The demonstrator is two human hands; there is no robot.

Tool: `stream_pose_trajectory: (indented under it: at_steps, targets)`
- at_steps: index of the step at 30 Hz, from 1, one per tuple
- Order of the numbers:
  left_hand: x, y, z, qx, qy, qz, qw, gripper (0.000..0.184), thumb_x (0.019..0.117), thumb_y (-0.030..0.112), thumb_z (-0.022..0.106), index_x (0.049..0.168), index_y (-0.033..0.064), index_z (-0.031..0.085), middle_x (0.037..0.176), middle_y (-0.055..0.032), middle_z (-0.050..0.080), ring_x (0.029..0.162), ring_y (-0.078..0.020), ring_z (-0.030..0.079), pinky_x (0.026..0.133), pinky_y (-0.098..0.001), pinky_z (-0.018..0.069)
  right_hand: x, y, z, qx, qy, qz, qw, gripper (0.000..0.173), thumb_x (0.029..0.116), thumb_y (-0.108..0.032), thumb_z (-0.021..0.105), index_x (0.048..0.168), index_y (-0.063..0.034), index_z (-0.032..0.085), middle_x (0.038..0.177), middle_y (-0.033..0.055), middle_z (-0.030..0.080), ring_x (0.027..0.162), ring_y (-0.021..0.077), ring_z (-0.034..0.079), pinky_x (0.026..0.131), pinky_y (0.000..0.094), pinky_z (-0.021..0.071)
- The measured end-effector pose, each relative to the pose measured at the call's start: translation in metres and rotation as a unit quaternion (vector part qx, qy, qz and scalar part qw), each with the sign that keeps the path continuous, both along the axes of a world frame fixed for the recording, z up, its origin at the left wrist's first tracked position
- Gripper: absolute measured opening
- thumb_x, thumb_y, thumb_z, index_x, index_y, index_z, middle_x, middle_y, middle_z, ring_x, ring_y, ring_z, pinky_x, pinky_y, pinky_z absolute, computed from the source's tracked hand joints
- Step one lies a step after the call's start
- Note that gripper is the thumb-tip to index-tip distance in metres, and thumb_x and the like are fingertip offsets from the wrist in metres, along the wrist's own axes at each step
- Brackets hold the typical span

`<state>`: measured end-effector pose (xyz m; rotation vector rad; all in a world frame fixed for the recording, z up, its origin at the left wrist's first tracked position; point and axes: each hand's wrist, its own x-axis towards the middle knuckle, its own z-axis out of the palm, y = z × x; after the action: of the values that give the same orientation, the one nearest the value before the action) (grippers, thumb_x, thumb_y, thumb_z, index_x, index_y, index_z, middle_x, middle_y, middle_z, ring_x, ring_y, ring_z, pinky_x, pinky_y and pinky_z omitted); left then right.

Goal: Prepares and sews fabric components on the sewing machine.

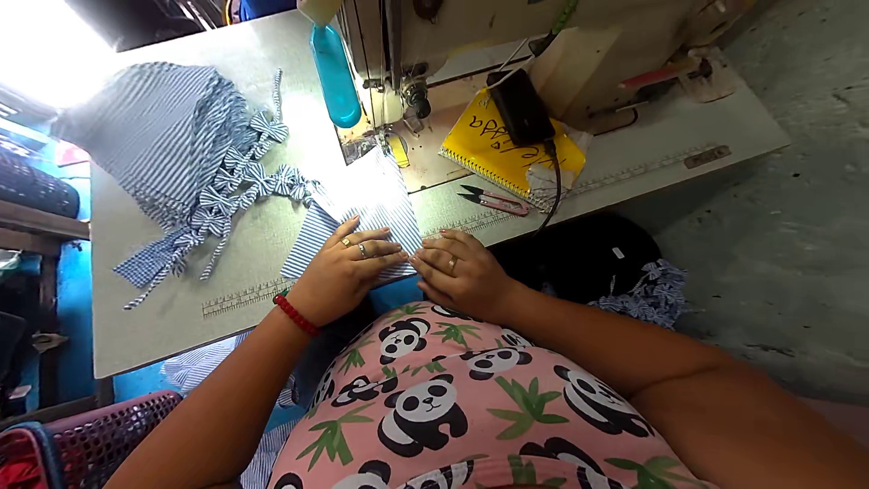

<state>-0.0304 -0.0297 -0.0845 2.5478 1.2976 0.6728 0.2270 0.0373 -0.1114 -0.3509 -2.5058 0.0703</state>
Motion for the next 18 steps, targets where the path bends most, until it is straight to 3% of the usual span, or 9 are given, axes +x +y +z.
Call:
stream_pose_trajectory:
  at_steps: [12, 18]
  targets:
    - [-0.008, 0.006, -0.003, 0.0, -0.012, -0.02, 1.0, 0.039, 0.0959, 0.009, 0.049, 0.122, 0.0179, 0.077, 0.13, -0.0026, 0.071, 0.135, -0.0255, 0.057, 0.12, -0.0582, 0.0314, -0.002, 0.002, 0.004, 0.025, -0.019, -0.001, 1.0, 0.031, 0.1048, -0.023, 0.053, 0.109, -0.0072, 0.078, 0.108, 0.0079, 0.077, 0.114, 0.0241, 0.069, 0.108, 0.0451, 0.0467]
    - [-0.011, 0.014, -0.004, -0.005, -0.016, -0.008, 1.0, 0.038, 0.0967, 0.01, 0.049, 0.122, 0.016, 0.077, 0.13, -0.0053, 0.071, 0.135, -0.0281, 0.058, 0.12, -0.0602, 0.0299, -0.008, 0.009, 0.011, 0.042, -0.059, -0.009, 0.997, 0.041, 0.1049, -0.035, 0.05, 0.113, -0.0055, 0.077, 0.111, 0.0101, 0.077, 0.114, 0.0256, 0.069, 0.109, 0.0477, 0.0457]
